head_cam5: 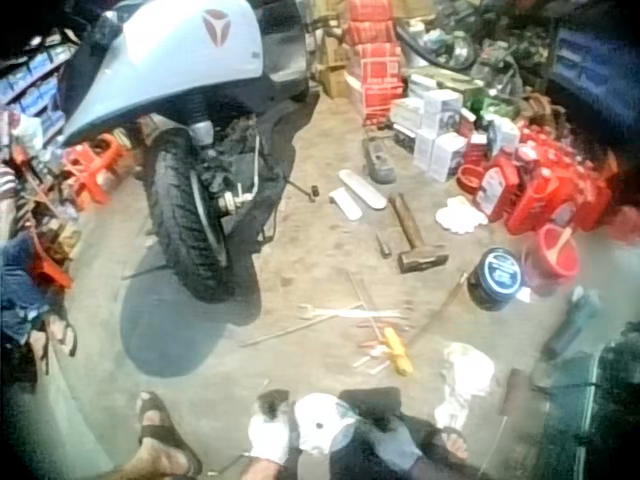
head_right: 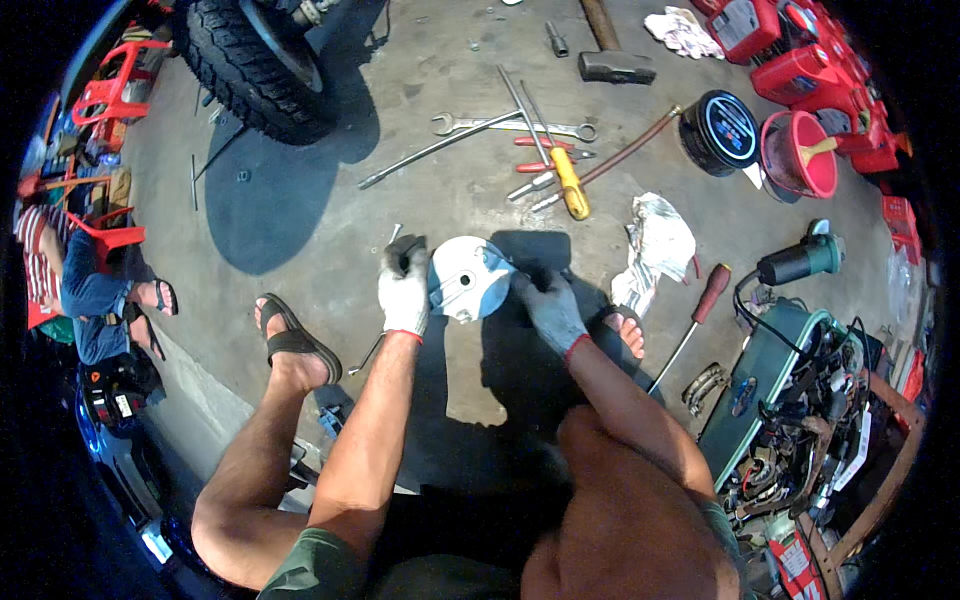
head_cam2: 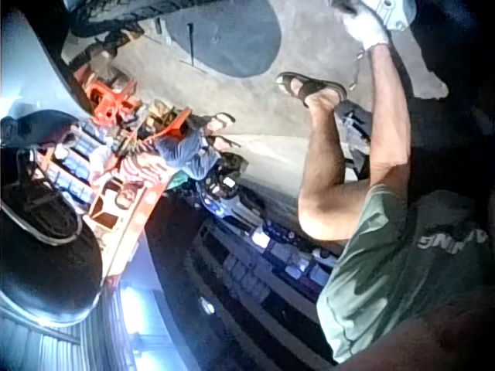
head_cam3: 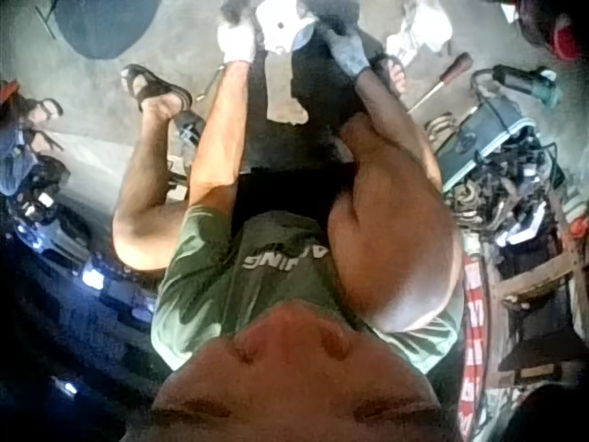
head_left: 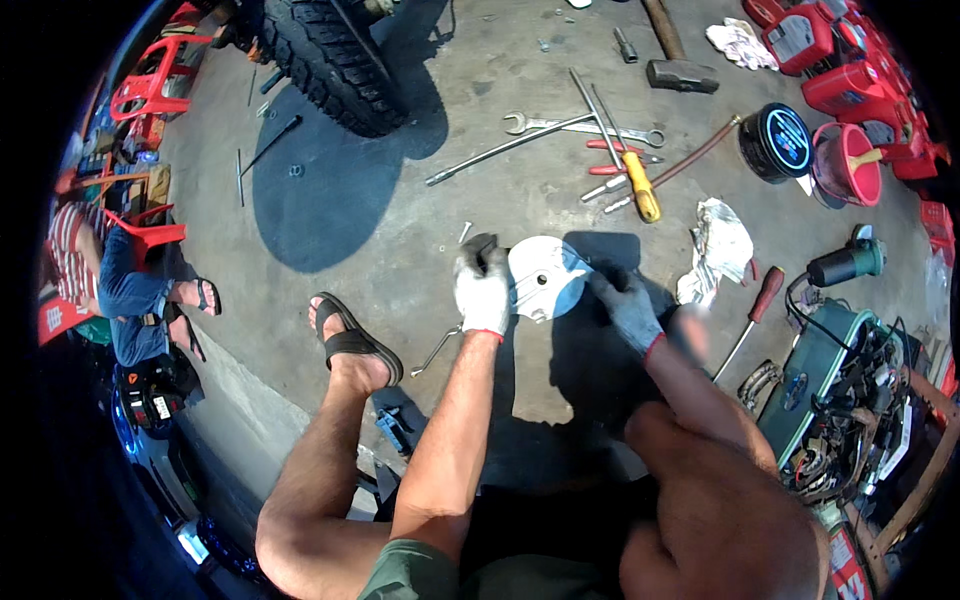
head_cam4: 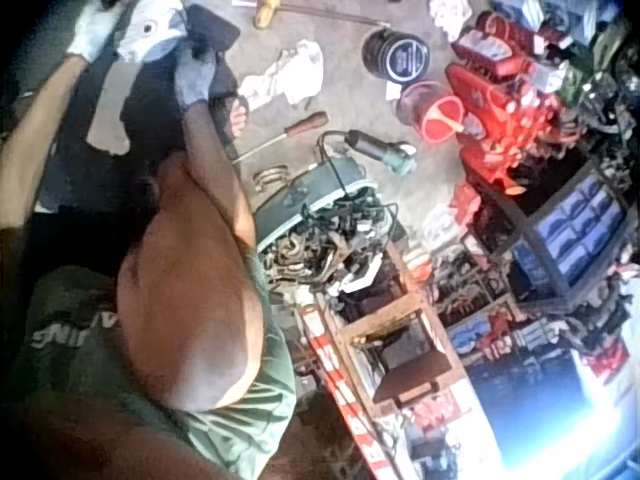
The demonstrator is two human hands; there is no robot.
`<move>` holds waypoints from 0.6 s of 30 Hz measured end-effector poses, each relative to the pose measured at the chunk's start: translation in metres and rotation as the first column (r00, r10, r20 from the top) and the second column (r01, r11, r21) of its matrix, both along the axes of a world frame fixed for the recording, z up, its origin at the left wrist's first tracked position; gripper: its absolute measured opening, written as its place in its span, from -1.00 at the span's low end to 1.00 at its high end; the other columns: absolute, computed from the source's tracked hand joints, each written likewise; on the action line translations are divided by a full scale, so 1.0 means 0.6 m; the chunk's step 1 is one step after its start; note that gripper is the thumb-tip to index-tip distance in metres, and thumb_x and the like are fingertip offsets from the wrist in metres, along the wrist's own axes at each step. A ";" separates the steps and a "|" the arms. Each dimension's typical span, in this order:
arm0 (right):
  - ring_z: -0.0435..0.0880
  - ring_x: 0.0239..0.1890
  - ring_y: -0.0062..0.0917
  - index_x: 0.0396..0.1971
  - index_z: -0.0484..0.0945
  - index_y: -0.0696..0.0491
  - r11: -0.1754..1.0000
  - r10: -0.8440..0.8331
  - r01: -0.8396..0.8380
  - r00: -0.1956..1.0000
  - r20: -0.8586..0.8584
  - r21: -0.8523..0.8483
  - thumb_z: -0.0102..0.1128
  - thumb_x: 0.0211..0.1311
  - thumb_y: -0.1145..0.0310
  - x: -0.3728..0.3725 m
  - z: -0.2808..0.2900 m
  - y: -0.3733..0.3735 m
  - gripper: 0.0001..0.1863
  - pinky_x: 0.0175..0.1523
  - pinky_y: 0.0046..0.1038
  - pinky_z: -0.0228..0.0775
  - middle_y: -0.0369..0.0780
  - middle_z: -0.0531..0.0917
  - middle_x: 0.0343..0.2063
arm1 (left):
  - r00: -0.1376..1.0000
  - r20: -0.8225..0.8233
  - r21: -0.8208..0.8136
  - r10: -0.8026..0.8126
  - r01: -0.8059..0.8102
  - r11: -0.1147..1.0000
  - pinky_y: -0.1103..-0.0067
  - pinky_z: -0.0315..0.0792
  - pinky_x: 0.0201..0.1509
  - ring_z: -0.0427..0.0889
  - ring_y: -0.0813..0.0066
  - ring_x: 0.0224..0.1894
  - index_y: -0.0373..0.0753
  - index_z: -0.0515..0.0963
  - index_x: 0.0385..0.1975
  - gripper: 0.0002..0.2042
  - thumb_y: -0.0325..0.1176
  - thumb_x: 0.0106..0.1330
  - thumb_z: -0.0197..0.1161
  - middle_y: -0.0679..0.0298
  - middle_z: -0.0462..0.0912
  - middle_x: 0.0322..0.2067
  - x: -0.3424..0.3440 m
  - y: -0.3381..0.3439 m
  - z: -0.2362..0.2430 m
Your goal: The person works on the wheel and brake assembly of a motorcycle, handling components such as the brake plate and axle by hand, and using a hammer to seat the wheel into the frame.
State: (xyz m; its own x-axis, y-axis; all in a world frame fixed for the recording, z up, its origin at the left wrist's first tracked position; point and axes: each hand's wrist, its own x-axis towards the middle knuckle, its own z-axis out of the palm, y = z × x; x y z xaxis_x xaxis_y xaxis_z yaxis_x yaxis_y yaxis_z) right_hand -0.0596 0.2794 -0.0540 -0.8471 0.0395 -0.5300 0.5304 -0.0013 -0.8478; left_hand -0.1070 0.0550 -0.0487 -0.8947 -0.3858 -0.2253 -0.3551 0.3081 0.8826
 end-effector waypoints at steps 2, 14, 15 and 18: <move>0.57 -0.11 -0.55 0.01 0.55 0.20 0.999 -0.047 0.043 0.991 0.126 0.034 0.21 0.31 0.21 0.004 -0.007 0.019 -0.59 0.01 -0.47 0.42 -0.20 0.66 -0.11 | 0.994 0.034 -0.107 0.102 -0.098 0.989 0.41 0.49 -0.04 0.63 0.28 -0.17 -0.30 0.54 -0.09 -0.73 -0.44 0.22 0.25 0.08 0.65 -0.20 0.001 -0.035 -0.008; 0.47 -0.32 -0.69 -0.10 0.59 0.13 0.974 -0.107 0.144 0.974 0.202 -0.177 0.14 0.38 0.22 0.001 0.010 0.030 -0.71 -0.19 -0.62 0.31 -0.37 0.60 -0.36 | 0.986 0.107 -0.655 -0.127 0.166 0.737 0.28 0.44 -0.06 0.59 0.05 -0.15 -0.20 0.54 -0.28 -0.88 -0.36 0.23 0.26 0.10 0.62 -0.30 -0.042 -0.127 -0.007; 0.47 -0.32 -0.69 -0.10 0.59 0.13 0.972 -0.118 0.157 0.970 0.213 -0.176 0.13 0.38 0.22 0.000 0.010 0.034 -0.71 -0.20 -0.62 0.31 -0.37 0.60 -0.36 | 0.987 0.057 -0.643 -0.153 0.153 0.751 0.28 0.44 -0.07 0.59 0.05 -0.16 -0.20 0.54 -0.28 -0.88 -0.37 0.23 0.25 0.10 0.61 -0.30 -0.047 -0.120 -0.009; 0.49 -0.30 -0.68 -0.08 0.59 0.13 0.974 -0.141 0.172 0.969 0.203 -0.145 0.14 0.38 0.21 0.003 0.002 0.045 -0.69 -0.19 -0.60 0.34 -0.36 0.61 -0.34 | 0.970 0.002 -0.652 -0.243 0.185 0.735 0.24 0.42 -0.07 0.58 0.02 -0.18 -0.20 0.53 -0.26 -0.86 -0.35 0.24 0.24 0.07 0.59 -0.33 -0.062 -0.096 -0.012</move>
